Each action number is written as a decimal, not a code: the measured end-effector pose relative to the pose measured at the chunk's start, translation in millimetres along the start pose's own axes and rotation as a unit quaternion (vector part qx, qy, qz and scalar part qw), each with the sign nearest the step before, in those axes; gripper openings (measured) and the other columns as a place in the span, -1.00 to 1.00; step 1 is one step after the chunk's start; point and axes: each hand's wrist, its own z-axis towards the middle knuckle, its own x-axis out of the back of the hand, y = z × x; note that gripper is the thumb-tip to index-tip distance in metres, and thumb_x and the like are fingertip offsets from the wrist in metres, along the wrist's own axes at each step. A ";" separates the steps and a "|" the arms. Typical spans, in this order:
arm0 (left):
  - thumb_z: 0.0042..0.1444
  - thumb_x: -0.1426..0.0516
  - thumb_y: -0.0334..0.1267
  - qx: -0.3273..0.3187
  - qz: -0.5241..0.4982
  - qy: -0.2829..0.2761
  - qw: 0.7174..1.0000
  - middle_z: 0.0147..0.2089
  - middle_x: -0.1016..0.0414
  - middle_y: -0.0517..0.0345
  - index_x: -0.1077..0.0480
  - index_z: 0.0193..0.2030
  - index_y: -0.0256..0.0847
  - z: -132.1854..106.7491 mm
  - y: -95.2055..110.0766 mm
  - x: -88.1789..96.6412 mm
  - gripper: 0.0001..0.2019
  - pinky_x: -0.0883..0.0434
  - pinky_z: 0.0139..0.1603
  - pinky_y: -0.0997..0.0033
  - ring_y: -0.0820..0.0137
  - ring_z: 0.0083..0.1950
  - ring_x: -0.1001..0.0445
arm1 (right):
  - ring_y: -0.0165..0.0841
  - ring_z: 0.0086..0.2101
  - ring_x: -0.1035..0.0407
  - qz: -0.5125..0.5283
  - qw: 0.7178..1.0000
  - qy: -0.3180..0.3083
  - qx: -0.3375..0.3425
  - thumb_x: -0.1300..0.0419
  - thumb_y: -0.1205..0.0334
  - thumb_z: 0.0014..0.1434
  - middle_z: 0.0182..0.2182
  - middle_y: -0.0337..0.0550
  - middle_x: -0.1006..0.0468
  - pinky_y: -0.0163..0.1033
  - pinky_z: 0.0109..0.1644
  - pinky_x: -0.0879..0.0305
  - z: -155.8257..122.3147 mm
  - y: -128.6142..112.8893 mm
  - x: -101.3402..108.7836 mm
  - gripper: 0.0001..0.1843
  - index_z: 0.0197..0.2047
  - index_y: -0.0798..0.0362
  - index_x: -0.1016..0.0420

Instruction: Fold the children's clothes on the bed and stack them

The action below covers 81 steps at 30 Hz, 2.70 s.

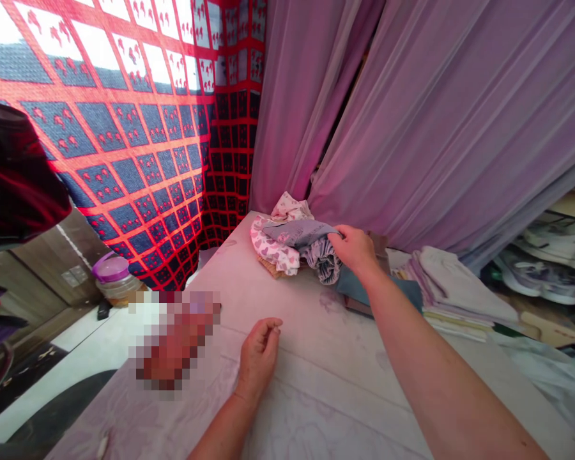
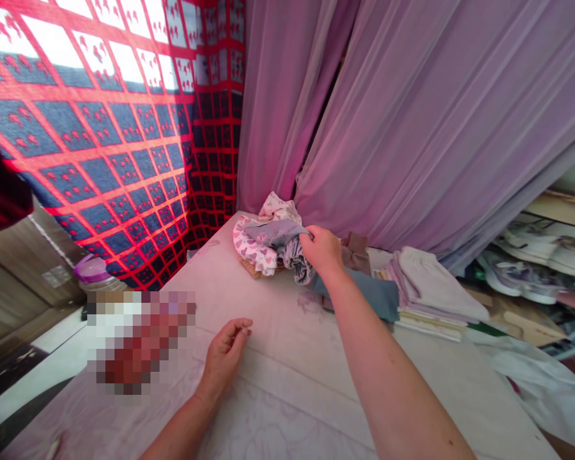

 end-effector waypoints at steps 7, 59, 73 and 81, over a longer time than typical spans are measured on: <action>0.09 -0.07 -0.09 0.021 0.000 0.036 0.999 -0.31 -0.50 0.14 -0.38 -0.01 -0.21 2.1 0.5 0.2 -0.63 -0.39 -0.24 0.39 0.39 -0.32 -0.45 | -0.30 -0.34 -0.42 0.087 0.993 0.053 0.066 -0.06 0.12 0.08 -0.40 -0.18 -0.60 -0.27 -0.25 -0.27 -102.5 48.1 12.5 -0.70 -0.31 0.00 -0.60; 0.02 -0.09 -0.10 -0.089 0.224 -0.086 0.967 -0.16 -0.53 0.07 -0.45 -0.13 -0.13 3.3 5.2 3.5 -0.70 -0.44 -0.09 0.23 0.26 -0.15 -0.51 | -0.10 -0.10 -0.37 0.101 0.923 0.112 -0.354 0.02 -0.23 0.05 0.07 0.16 -0.42 -0.05 0.03 -0.25 -232.8 235.1 -34.1 -0.20 0.20 0.16 -0.28; 0.05 -0.13 -0.34 -0.292 0.441 -0.204 0.823 0.27 -0.28 -0.11 -0.49 -0.13 -0.14 42.6 43.3 -86.4 -0.77 -0.22 0.23 -0.01 0.03 0.29 -0.22 | -0.03 -0.05 -0.37 0.024 0.949 0.064 -0.308 0.03 -0.08 0.17 -0.03 0.21 -0.48 -0.04 -0.02 -0.26 -225.1 232.8 -28.5 -0.33 0.20 0.21 -0.27; 0.14 -0.03 -0.09 -0.203 0.240 -0.207 0.927 -0.35 -0.54 0.17 -0.50 -0.17 -0.08 51.1 102.9 -72.8 -0.73 -0.43 -0.15 0.35 0.31 -0.29 -0.49 | -0.27 -0.35 -0.43 0.293 0.890 0.117 -0.328 -0.13 0.05 -0.03 -0.27 -0.14 -0.57 -0.18 -0.22 -0.33 -202.7 263.4 -15.1 -0.44 0.07 0.02 -0.42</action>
